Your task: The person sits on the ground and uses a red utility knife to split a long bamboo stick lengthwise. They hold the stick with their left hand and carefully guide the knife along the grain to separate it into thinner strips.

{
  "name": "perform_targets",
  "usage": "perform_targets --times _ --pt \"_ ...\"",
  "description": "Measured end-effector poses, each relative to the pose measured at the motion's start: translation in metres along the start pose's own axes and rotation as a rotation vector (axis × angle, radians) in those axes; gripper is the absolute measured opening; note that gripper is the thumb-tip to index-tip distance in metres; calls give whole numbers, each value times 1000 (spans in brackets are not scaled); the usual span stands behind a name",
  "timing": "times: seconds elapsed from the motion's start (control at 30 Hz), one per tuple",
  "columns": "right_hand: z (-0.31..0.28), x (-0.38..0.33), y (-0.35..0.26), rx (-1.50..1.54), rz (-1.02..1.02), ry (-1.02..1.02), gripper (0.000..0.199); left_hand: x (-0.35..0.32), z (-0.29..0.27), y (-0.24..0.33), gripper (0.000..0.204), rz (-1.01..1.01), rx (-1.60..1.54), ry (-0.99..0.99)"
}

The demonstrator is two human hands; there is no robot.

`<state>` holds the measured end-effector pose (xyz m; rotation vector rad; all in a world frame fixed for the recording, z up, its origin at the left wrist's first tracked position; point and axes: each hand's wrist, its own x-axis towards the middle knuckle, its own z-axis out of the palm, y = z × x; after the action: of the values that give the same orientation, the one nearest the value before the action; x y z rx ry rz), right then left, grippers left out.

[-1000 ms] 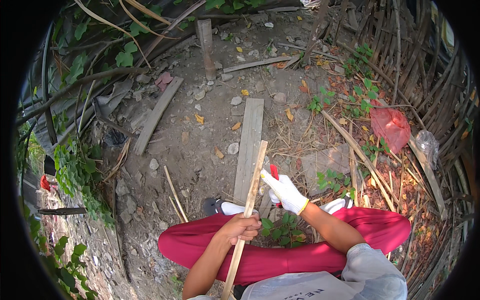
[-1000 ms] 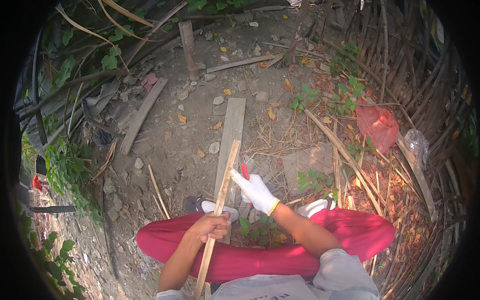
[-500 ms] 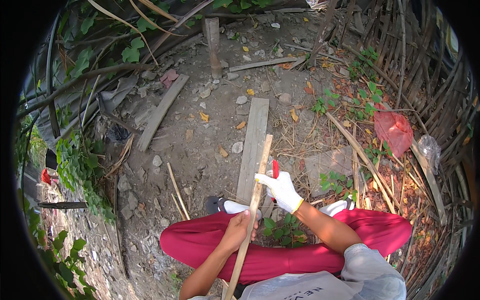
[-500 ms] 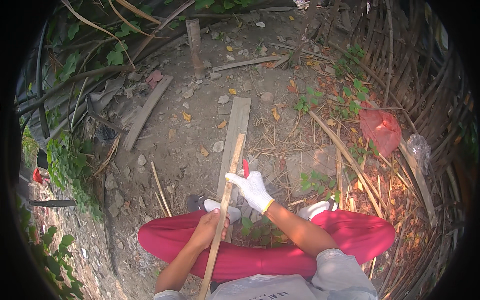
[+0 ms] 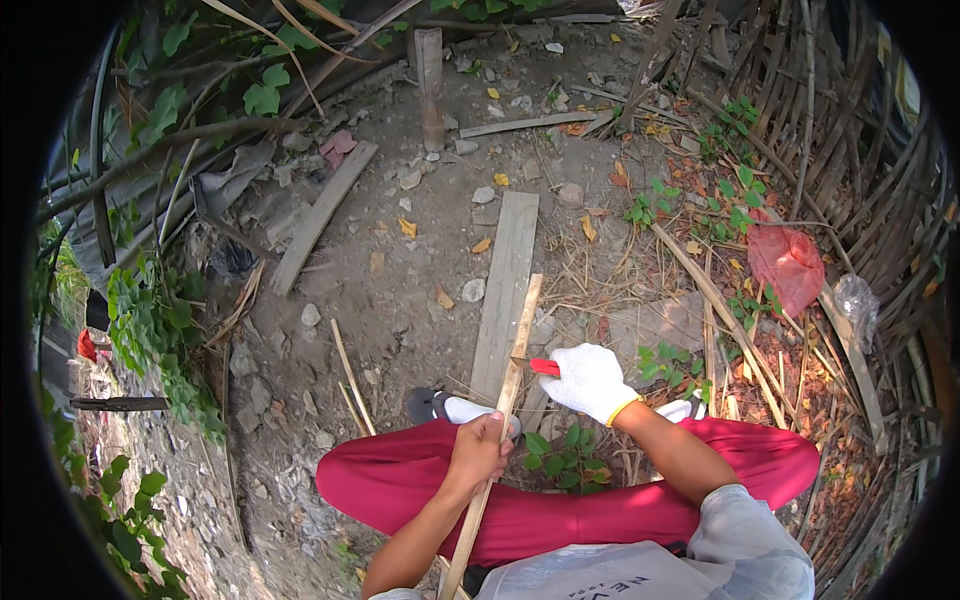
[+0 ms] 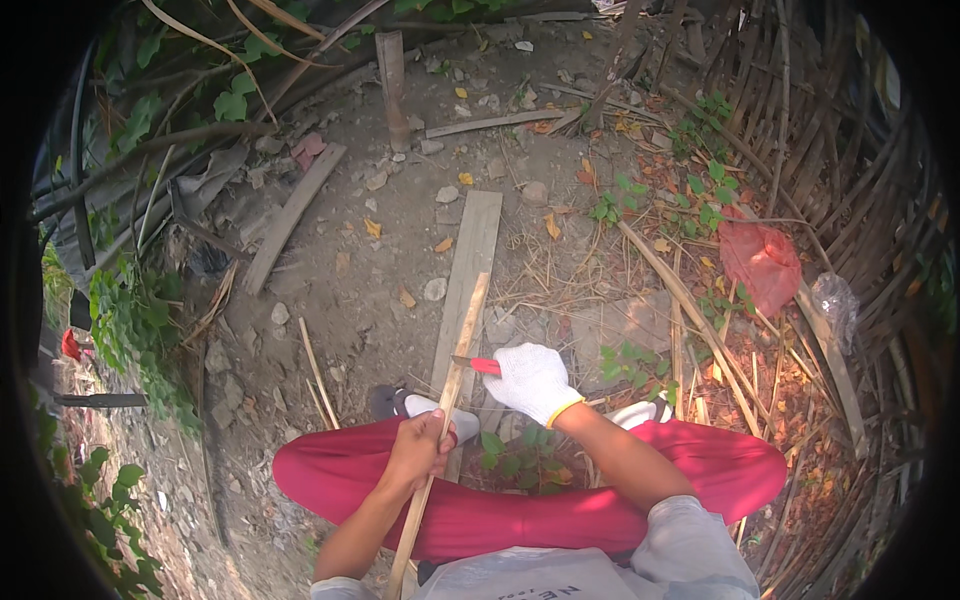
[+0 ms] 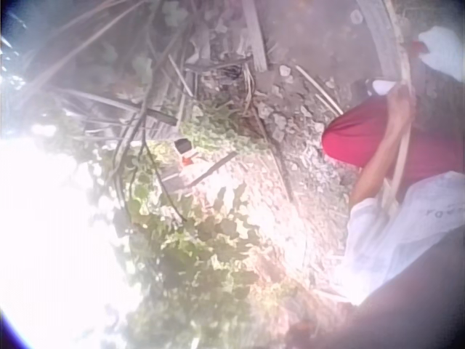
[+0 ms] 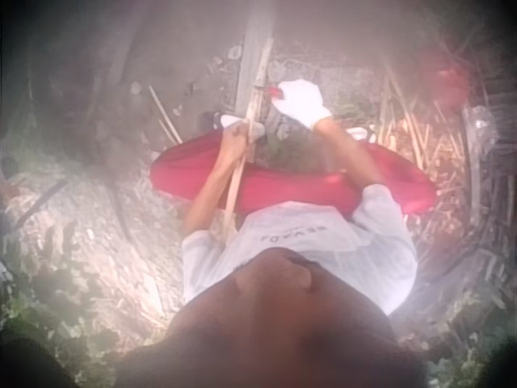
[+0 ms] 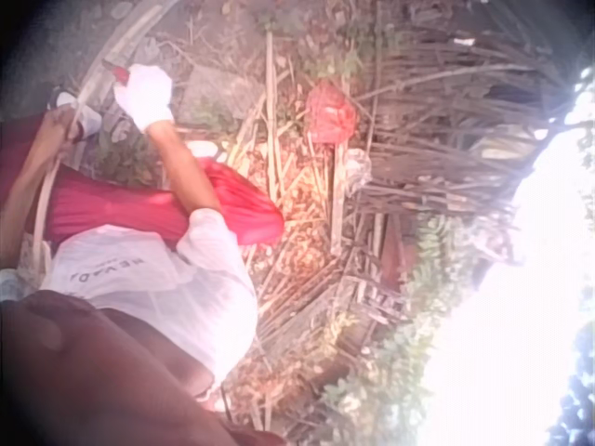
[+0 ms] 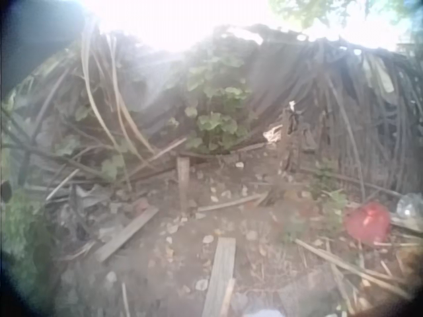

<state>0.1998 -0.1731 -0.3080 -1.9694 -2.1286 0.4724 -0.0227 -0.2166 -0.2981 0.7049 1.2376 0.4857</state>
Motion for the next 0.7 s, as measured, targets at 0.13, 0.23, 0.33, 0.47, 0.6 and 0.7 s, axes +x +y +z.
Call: perform_targets --times 0.13,0.23,0.33,0.47,0.6,0.7 --pt "22 4 -4 -66 29 15 24 5 2 -16 38 158 192 93" --pt "29 11 -5 -37 60 -78 23 7 4 -32 41 506 577 274" --pt "43 14 -1 -53 53 -48 21 1 3 -29 43 487 692 299" --pt "54 29 -3 -27 47 6 20 7 -3 -35 43 469 666 329" --pt "65 50 -8 -54 41 -38 22 -3 -6 -32 42 344 605 330" --pt "49 85 54 -51 357 77 23 -27 -11 -70 42 223 536 219"
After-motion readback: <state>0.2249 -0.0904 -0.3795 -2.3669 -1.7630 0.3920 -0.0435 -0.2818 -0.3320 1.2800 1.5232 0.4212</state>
